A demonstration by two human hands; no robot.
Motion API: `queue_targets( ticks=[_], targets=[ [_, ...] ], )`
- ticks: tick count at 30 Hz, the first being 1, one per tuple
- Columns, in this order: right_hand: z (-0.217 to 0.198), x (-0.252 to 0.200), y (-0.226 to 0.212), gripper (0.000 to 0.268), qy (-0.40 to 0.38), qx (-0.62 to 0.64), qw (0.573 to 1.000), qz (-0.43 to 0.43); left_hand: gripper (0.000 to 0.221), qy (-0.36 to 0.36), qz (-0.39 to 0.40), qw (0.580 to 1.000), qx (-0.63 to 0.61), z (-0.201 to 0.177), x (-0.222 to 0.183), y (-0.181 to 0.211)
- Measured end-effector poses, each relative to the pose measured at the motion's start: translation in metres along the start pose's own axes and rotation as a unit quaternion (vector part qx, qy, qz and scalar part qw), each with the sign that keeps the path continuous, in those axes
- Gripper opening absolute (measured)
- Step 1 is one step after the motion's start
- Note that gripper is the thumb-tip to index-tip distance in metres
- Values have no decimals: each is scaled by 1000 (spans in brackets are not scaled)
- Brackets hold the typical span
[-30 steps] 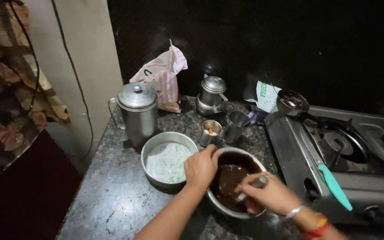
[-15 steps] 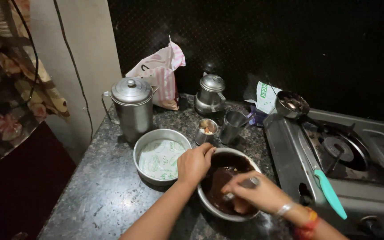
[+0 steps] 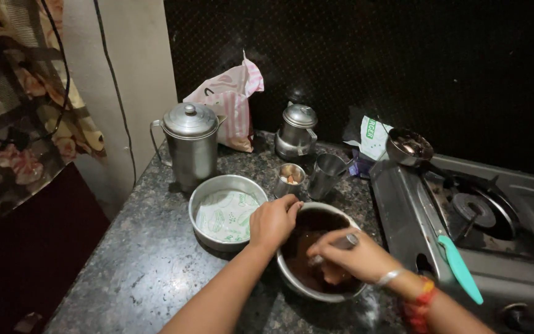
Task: The person chops nuts with a knife, adding them to a bowl of chocolate batter, and stirs the mixture with a whisk. They pour in liquid from a metal pitcher and continue whisking the batter by hand.
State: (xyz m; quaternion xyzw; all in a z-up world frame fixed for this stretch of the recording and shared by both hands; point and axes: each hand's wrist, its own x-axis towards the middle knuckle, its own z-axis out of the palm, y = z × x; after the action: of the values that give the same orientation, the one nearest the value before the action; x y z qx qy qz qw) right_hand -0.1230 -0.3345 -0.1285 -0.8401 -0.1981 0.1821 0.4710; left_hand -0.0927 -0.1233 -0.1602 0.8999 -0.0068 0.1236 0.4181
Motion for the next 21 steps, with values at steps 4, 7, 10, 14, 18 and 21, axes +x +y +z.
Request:
queue_targets(
  ticks=[4,7,10,14,18,21],
  targets=[
    [-44,-18,-19,26,-32,-28,964,264,25,0,-7,1000,1,1,-1,-1],
    [-54,6,-2,28,87,-137,956,244,25,-1,-2,1000,-4,1,-1,-3],
    [-29,31,15,27,160,100,972,138,25,2,12,1000,-7,3,-3,-3],
    [-9,14,1,32,32,85,981,171,24,12,13,1000,0,3,-3,-2],
    [-55,-11,7,28,-37,0,957,288,25,5,14,1000,3,2,-3,-4],
    [-58,5,26,33,111,18,979,171,25,0,16,1000,-1,2,-4,-2]
  ],
)
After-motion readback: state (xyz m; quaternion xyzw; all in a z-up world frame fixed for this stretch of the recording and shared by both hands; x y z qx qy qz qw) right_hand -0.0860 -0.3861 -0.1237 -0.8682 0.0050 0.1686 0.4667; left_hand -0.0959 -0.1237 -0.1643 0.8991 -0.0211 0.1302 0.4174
